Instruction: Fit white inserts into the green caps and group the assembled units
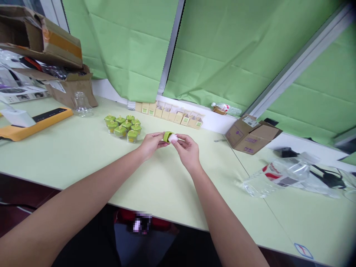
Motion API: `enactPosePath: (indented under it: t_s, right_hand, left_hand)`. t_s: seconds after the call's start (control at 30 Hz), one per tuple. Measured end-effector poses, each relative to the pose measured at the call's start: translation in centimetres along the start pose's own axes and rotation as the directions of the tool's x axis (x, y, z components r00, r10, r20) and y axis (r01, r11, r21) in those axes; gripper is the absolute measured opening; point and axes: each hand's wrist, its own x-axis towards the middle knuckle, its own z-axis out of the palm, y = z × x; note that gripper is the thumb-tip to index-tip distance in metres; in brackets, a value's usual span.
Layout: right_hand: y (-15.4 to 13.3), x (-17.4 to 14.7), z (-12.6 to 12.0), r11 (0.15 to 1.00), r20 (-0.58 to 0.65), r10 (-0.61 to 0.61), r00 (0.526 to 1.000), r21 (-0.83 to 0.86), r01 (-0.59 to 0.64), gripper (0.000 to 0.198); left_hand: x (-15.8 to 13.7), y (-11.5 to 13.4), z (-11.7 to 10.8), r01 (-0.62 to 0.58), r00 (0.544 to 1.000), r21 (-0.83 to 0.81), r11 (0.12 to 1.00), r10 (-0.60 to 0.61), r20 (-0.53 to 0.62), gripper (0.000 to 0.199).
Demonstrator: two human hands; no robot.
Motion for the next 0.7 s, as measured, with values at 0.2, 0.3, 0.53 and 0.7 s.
enactPosePath:
  t_s: [0.2, 0.3, 0.53, 0.7]
  right_hand:
    - [0.1, 0.1, -0.1, 1.000, 0.025, -0.014, 1.000, 0.014, 0.014, 0.038]
    - [0.3, 0.2, -0.1, 0.999, 0.017, -0.042, 0.999, -0.004, 0.042, 0.038]
    - [1.4, 0.1, -0.1, 0.980, 0.009, -0.182, 0.983, -0.078, 0.183, 0.034]
    - [1.4, -0.4, 0.3, 0.889, 0.020, -0.348, 0.937, -0.309, 0.337, 0.030]
  left_hand:
    - [0.0, 0.0, -0.2, 0.004, 1.000, -0.002, 1.000, -0.004, 0.021, 0.030]
    - [-0.1, 0.2, -0.2, 0.002, 1.000, -0.008, 1.000, -0.001, 0.016, 0.029]
    - [-0.1, 0.0, -0.1, -0.024, 0.999, -0.043, 0.999, 0.025, 0.023, 0.027]
    - [-0.2, -0.2, -0.1, -0.017, 1.000, -0.061, 0.998, 0.019, 0.019, 0.022]
